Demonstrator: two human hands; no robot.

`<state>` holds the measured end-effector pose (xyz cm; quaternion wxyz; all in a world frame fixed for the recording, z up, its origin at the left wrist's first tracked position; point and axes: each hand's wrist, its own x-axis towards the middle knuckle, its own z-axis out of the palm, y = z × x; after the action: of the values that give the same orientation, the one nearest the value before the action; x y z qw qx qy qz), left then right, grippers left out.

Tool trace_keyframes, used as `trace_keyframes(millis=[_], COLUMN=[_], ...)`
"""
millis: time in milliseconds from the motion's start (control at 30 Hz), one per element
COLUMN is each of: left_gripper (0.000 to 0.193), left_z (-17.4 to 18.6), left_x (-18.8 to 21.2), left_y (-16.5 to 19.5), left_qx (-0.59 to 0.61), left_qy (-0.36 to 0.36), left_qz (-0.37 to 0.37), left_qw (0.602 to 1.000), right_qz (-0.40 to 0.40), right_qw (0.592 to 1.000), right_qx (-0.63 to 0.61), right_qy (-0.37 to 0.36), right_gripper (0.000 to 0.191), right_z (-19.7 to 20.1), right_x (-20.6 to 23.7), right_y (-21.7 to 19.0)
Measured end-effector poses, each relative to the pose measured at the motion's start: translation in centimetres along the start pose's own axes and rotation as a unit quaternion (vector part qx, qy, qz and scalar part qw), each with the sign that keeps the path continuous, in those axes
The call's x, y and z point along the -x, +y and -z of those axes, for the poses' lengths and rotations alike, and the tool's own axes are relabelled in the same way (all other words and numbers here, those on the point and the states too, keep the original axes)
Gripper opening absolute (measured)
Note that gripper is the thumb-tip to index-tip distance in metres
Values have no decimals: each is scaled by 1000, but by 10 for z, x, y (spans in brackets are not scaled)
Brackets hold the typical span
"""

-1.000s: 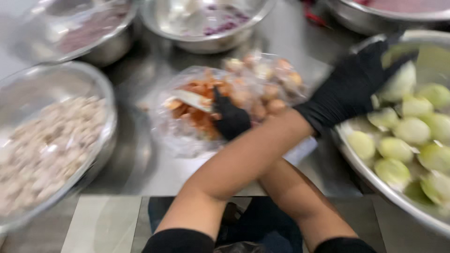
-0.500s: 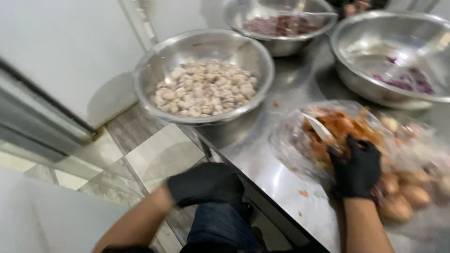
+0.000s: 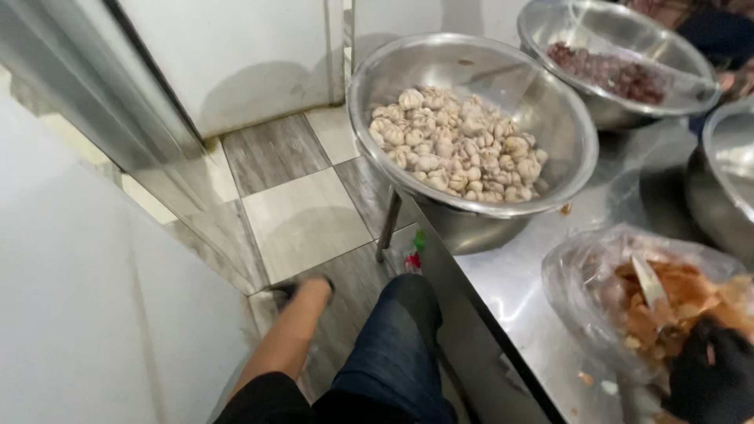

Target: The person peels onions one at a time with a small paring knife over a plastic bag on a stainless steel prep table, letting the skins fall into the bag, and places the peeled onions into a large metal bowl. They continue through a pile of unpeeled onions, occasionally repositioning the bag and reaching for the next onion.

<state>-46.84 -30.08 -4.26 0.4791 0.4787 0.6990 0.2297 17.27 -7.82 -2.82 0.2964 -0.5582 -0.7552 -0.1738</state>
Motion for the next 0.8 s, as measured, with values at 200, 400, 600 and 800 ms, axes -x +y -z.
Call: trace_keyframes(millis=[200,400,600,800], left_gripper=[69,64,52,42], left_z=[-36,-32,-140,-136], left_x=[-55,-96,-101,-85], left_y=[-34,-27,-23,-38], left_qx=[69,139,102,163], left_qy=[-40,153,-170,-481], left_qz=[116,-159,66,45], left_qw=[990,965,978,861], right_qz=[-21,-29,-41,2], right_qw=[997,995,994,997], right_qx=[16,24,11,48], right_qy=[-68,-96,-97,-68], right_gripper=[27,28,30,34], right_z=[31,47,55,88], right_x=[-12,0,20,24], right_y=[-8,-6,-20,-68])
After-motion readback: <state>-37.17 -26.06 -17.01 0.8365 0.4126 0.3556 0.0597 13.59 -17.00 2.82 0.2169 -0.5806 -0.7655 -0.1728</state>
